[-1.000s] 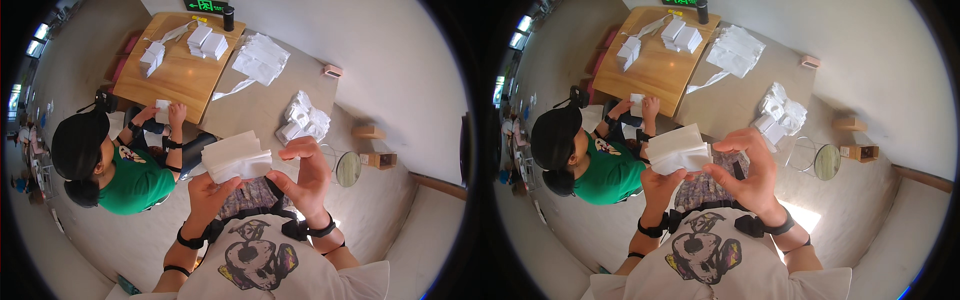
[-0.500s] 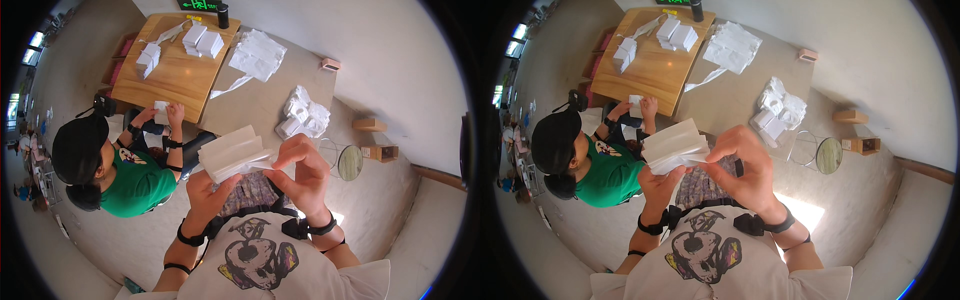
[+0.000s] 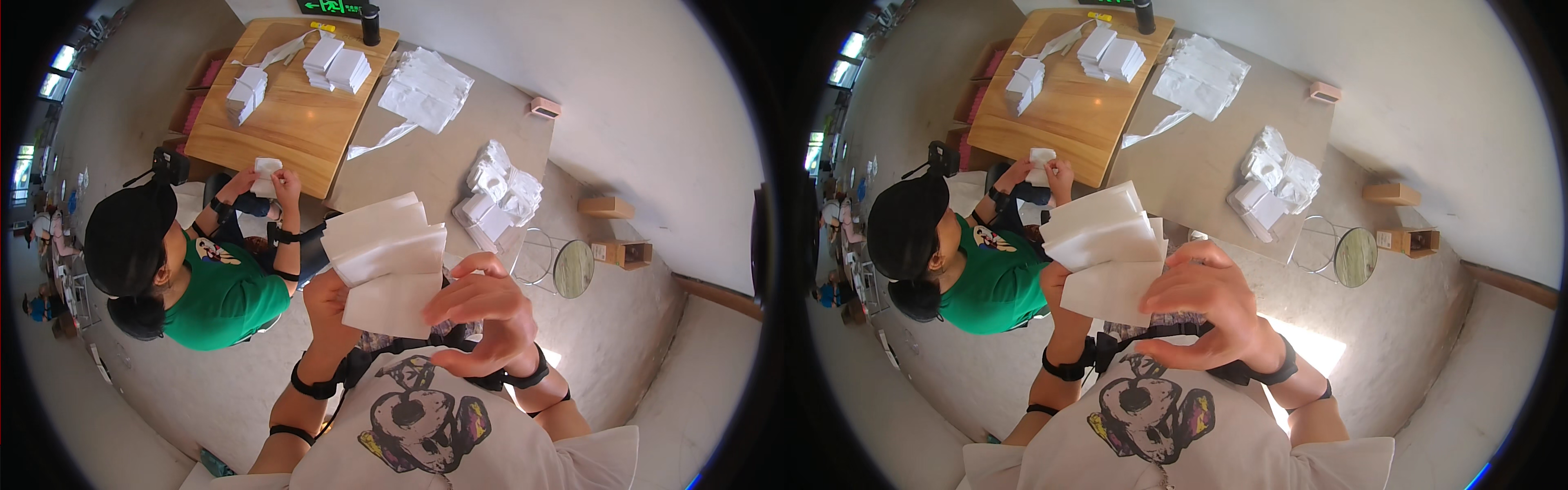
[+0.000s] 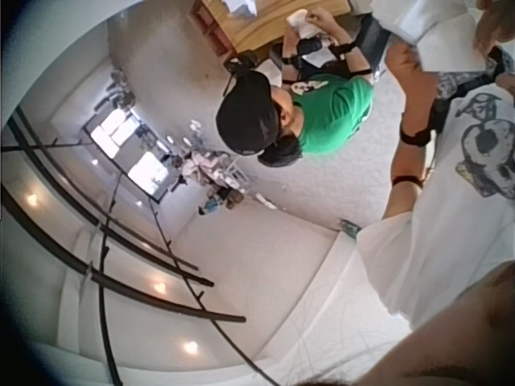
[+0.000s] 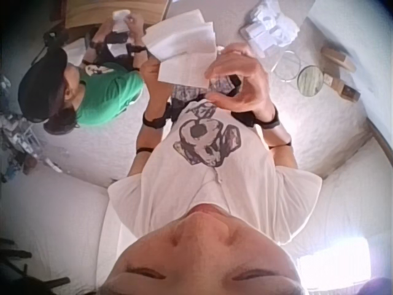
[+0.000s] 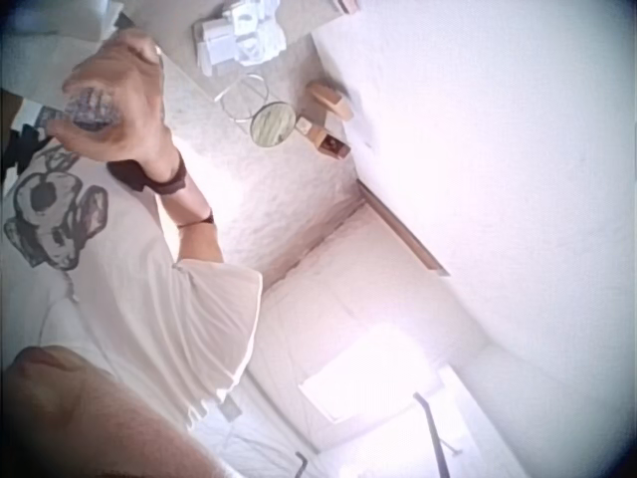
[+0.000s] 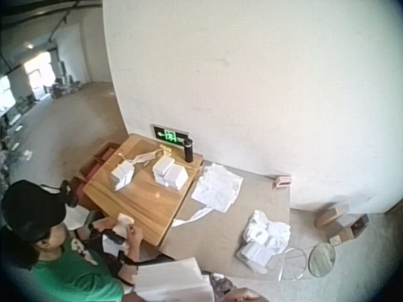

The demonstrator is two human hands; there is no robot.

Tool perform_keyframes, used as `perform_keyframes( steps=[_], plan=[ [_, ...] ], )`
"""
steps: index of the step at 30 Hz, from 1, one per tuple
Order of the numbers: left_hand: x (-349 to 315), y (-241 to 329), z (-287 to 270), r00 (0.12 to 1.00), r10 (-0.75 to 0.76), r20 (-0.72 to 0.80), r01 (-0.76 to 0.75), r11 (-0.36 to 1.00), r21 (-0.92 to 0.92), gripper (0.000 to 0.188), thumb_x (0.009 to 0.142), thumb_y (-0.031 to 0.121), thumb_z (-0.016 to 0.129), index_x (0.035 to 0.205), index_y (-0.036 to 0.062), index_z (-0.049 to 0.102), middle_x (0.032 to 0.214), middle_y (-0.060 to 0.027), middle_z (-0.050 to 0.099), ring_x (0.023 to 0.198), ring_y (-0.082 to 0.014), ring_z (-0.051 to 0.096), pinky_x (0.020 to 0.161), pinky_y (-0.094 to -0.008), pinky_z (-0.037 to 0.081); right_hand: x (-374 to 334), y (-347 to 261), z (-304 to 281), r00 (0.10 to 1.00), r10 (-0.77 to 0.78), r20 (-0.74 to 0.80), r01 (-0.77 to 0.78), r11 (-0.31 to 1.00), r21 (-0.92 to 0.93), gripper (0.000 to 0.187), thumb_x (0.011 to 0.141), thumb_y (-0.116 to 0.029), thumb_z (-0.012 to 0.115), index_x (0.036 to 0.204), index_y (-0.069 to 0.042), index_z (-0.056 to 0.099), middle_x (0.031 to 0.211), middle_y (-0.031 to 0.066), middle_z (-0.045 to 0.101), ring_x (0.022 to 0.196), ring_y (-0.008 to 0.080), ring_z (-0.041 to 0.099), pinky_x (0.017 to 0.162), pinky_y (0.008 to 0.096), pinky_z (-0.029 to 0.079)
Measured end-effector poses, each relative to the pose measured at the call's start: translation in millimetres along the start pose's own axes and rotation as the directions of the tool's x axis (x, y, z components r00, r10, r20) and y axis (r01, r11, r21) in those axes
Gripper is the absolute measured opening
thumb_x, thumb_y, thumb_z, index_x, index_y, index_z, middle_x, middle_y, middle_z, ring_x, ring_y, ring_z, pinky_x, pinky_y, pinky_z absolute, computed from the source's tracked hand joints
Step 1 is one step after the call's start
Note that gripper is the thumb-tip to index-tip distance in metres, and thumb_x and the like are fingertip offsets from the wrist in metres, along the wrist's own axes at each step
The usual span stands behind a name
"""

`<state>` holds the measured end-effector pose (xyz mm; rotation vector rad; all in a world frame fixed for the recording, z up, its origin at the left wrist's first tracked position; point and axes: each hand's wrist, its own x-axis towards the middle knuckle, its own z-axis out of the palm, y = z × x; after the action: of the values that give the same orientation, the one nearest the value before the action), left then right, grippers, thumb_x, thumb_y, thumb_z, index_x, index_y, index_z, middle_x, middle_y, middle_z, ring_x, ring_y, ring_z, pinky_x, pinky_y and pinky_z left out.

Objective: Folding thin white paper strips into small rectangular stacks.

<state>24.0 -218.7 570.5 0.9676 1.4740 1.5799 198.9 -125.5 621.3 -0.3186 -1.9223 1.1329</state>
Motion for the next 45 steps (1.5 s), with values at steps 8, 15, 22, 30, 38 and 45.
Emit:
perform_keyframes(
  steps=[8, 15, 22, 30, 38, 45],
  plan=[
    [3, -3, 1, 0.978, 0.207, 0.036, -0.210, 0.966, 0.151, 0.025, 0.072, 0.006, 0.074, 0.095, -0.0012, 0.069, 0.090, -0.0115, 0.071, 0.077, -0.0196, 0.068, 0.069, -0.0256, 0.050, 21, -4, -8, 0.970, 0.041, -0.239, -0.122, 0.934, -0.336, 0.036, 0.063, 0.000, 0.080, 0.097, -0.002, 0.067, 0.083, 0.0069, 0.055, 0.071, 0.0194, 0.051, 0.060, 0.0293, 0.041],
    [2, -4, 5, 0.962, 0.273, 0.026, -0.273, 0.948, 0.163, 0.027, 0.071, 0.007, 0.075, 0.096, -0.0006, 0.070, 0.091, -0.0120, 0.071, 0.078, -0.0213, 0.069, 0.069, -0.0264, 0.050, 13, -1, -12, 0.988, -0.037, -0.150, -0.008, 0.957, -0.290, 0.031, 0.057, 0.006, 0.072, 0.084, -0.009, 0.071, 0.086, 0.0047, 0.055, 0.074, 0.0192, 0.053, 0.062, 0.0294, 0.041],
    [0, -15, -2, 0.972, 0.231, 0.032, -0.233, 0.964, 0.130, 0.029, 0.070, 0.010, 0.077, 0.095, -0.0019, 0.069, 0.088, -0.0113, 0.071, 0.075, -0.0184, 0.068, 0.067, -0.0252, 0.050, 12, 1, -11, 0.986, -0.140, -0.090, 0.104, 0.940, -0.326, 0.028, 0.058, 0.004, 0.071, 0.083, -0.008, 0.069, 0.091, 0.0059, 0.064, 0.075, 0.0214, 0.056, 0.066, 0.0307, 0.041],
    [6, -8, 2, 0.974, 0.226, 0.006, -0.226, 0.970, 0.095, 0.027, 0.071, 0.009, 0.077, 0.094, -0.0016, 0.069, 0.086, -0.0108, 0.071, 0.072, -0.0172, 0.068, 0.064, -0.0250, 0.049, 3, -3, -14, 0.998, -0.069, 0.009, 0.070, 0.977, -0.203, 0.028, 0.065, -0.005, 0.078, 0.091, -0.004, 0.065, 0.085, 0.0061, 0.066, 0.077, 0.0199, 0.060, 0.066, 0.0289, 0.039],
    [8, -8, -6, 0.930, 0.331, 0.161, -0.367, 0.872, 0.323, 0.025, 0.069, 0.005, 0.073, 0.094, 0.0005, 0.070, 0.086, -0.0139, 0.070, 0.072, -0.0251, 0.068, 0.065, -0.0269, 0.050, 24, 0, -17, 0.996, -0.015, -0.088, -0.021, 0.919, -0.393, 0.036, 0.057, 0.002, 0.078, 0.091, -0.008, 0.071, 0.088, 0.0043, 0.055, 0.074, 0.0193, 0.049, 0.062, 0.0300, 0.039],
    [7, -12, -6, 0.971, 0.215, 0.100, -0.227, 0.965, 0.132, 0.023, 0.072, 0.004, 0.070, 0.094, -0.0017, 0.069, 0.086, -0.0150, 0.069, 0.074, -0.0262, 0.069, 0.067, -0.0270, 0.050, 17, 2, -11, 0.995, -0.086, -0.052, 0.059, 0.919, -0.389, 0.034, 0.053, 0.003, 0.072, 0.083, -0.011, 0.071, 0.091, 0.0037, 0.058, 0.078, 0.0209, 0.052, 0.067, 0.0308, 0.038]
  ],
)
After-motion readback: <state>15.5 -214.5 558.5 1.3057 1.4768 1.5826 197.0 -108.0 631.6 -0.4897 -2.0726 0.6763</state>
